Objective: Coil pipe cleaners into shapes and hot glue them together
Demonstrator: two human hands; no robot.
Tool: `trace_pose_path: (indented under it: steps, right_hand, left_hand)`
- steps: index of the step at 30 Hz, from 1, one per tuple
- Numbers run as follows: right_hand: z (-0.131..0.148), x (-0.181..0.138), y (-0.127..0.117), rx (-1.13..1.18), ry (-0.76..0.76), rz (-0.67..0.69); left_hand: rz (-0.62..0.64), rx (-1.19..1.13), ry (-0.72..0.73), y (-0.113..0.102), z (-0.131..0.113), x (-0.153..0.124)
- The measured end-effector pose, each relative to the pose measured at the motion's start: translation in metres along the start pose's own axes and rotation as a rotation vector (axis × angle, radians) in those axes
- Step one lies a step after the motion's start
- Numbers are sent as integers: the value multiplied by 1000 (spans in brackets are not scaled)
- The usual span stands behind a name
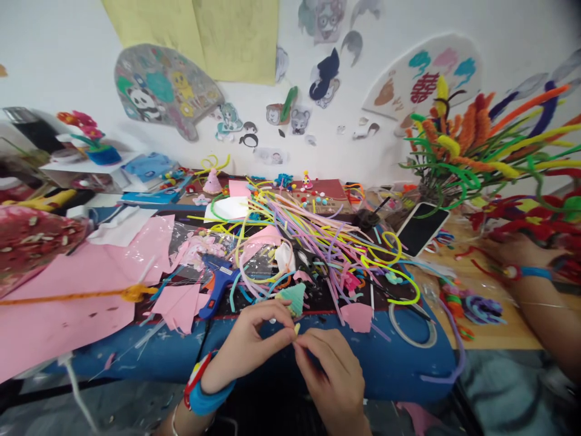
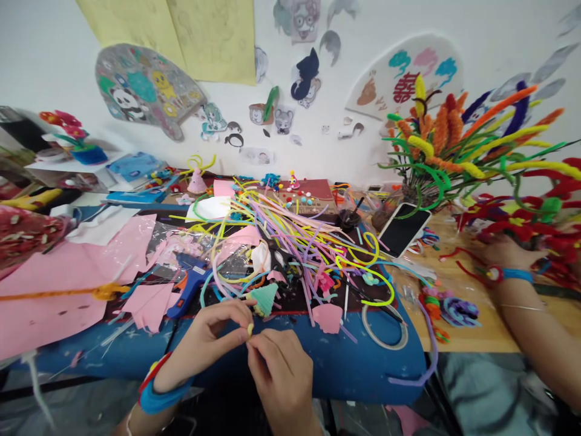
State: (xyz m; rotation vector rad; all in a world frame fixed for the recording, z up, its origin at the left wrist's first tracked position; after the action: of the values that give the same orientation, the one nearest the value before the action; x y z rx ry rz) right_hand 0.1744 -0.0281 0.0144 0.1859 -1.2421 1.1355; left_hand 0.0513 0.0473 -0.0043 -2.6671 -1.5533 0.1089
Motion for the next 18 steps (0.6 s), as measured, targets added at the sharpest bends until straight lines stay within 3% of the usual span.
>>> trace_pose_path:
  steps: [7, 14, 18]
  right_hand:
    - [-3, -1, -12, 40, -70, 128]
    - [-10, -4, -20, 134, -80, 252]
    - [-8, -2, -18, 174, -136, 313]
  left_hand:
    - [39, 19, -237, -5, 9, -6]
    - [340, 81, -275, 3, 6, -12]
    - [440, 163, -272, 5, 6, -11]
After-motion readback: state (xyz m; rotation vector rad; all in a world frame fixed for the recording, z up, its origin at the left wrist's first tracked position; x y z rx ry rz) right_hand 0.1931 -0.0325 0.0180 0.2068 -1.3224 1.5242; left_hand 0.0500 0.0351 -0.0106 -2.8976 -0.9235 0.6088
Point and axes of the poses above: each hand's wrist, its own x-axis towards the middle knuckle, its own y-axis out of the palm, z = x × y, the point moved 5 cm from there along x, towards the middle knuckle, and after that the axes turned 14 degrees about -y, right-handed, at the moved point
